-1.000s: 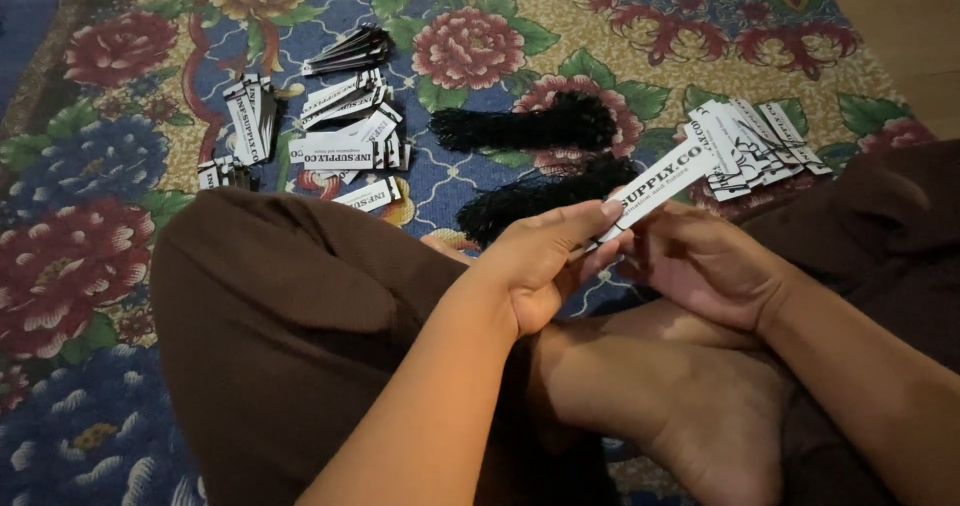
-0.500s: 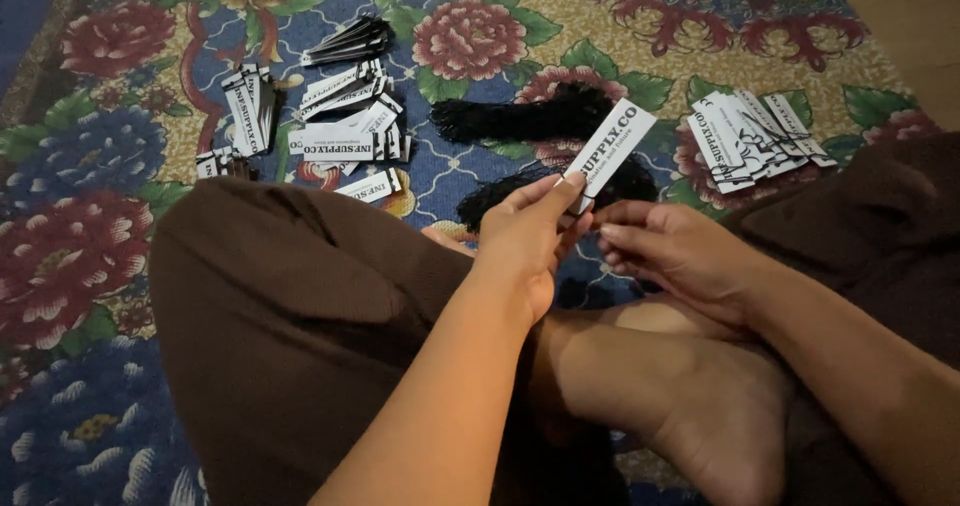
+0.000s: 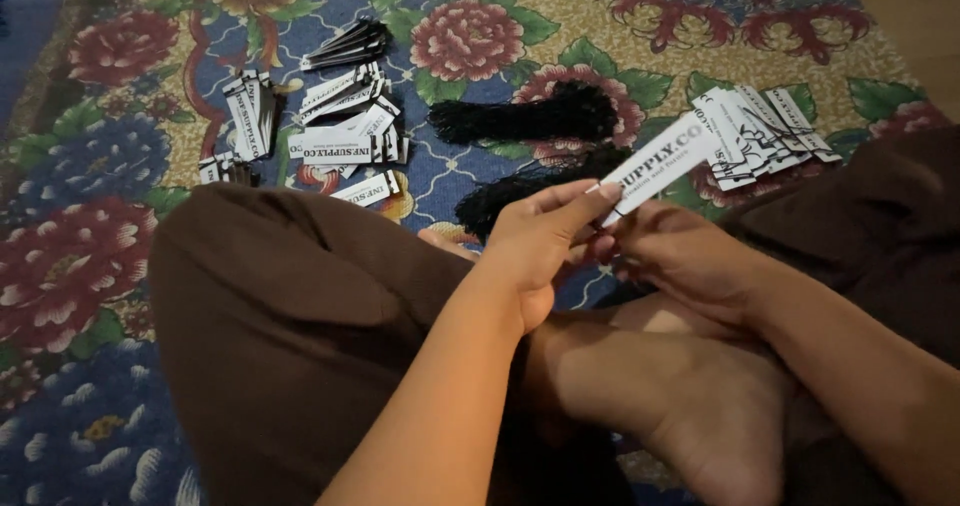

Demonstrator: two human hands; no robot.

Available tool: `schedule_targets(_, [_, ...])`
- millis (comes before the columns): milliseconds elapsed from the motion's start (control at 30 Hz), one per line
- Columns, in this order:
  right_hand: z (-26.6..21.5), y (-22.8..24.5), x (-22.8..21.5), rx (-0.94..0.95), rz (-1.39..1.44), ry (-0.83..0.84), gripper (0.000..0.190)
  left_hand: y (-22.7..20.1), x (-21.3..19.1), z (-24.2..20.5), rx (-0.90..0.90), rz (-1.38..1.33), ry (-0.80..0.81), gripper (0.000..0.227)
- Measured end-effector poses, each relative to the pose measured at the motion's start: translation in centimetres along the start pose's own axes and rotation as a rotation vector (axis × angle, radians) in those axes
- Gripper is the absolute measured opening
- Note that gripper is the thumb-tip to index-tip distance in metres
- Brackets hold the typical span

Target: Attaching paper labels to black string loops by hand while sitting on the floor.

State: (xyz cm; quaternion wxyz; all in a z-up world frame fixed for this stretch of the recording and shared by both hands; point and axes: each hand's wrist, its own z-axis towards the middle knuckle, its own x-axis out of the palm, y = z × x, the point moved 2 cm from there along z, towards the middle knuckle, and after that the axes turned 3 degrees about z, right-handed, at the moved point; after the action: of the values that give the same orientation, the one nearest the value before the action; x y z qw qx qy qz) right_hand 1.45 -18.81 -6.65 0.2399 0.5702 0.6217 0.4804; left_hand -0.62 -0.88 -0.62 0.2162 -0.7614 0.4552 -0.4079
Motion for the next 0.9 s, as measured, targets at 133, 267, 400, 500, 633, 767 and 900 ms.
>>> schedule_targets(133, [-1.3, 2.5, 3.0, 0.070, -0.076, -0.008, 0.024, -0.8, -0.2, -0.1, 0.064, 0.034, -0.088, 0.051])
schedule_targets(267, [-2.3, 3.4, 3.9, 0.069, -0.110, 0.019, 0.021, -1.0, -1.0, 0.7, 0.140, 0.052, -0.295, 0.045])
schedule_targets(400, [-2.4, 3.1, 3.7, -0.046, -0.332, -0.043, 0.026, -0.9, -0.9, 0.6, 0.184, 0.211, -0.503, 0.030])
schedule_targets(500, [-3.3, 3.7, 3.7, -0.183, -0.443, -0.183, 0.026, -0.9, 0.2, -0.5, 0.640, 0.817, -0.532, 0.013])
schedule_targets(633, [-4.0, 5.1, 2.8, -0.310, -0.498, -0.253, 0.020, -1.8, 1.4, -3.5, 0.560, 0.945, -0.342, 0.014])
schedule_targets(767, [-3.6, 7.1, 1.9, -0.548, -0.871, -0.229, 0.013, -1.2, 0.9, -1.9, 0.516, 1.020, -0.152, 0.014])
schedule_targets(900, [-2.5, 8.9, 0.7, -0.657, -1.105, -0.102, 0.013, -0.8, 0.0, -1.0, 0.608, 0.933, -0.059, 0.022])
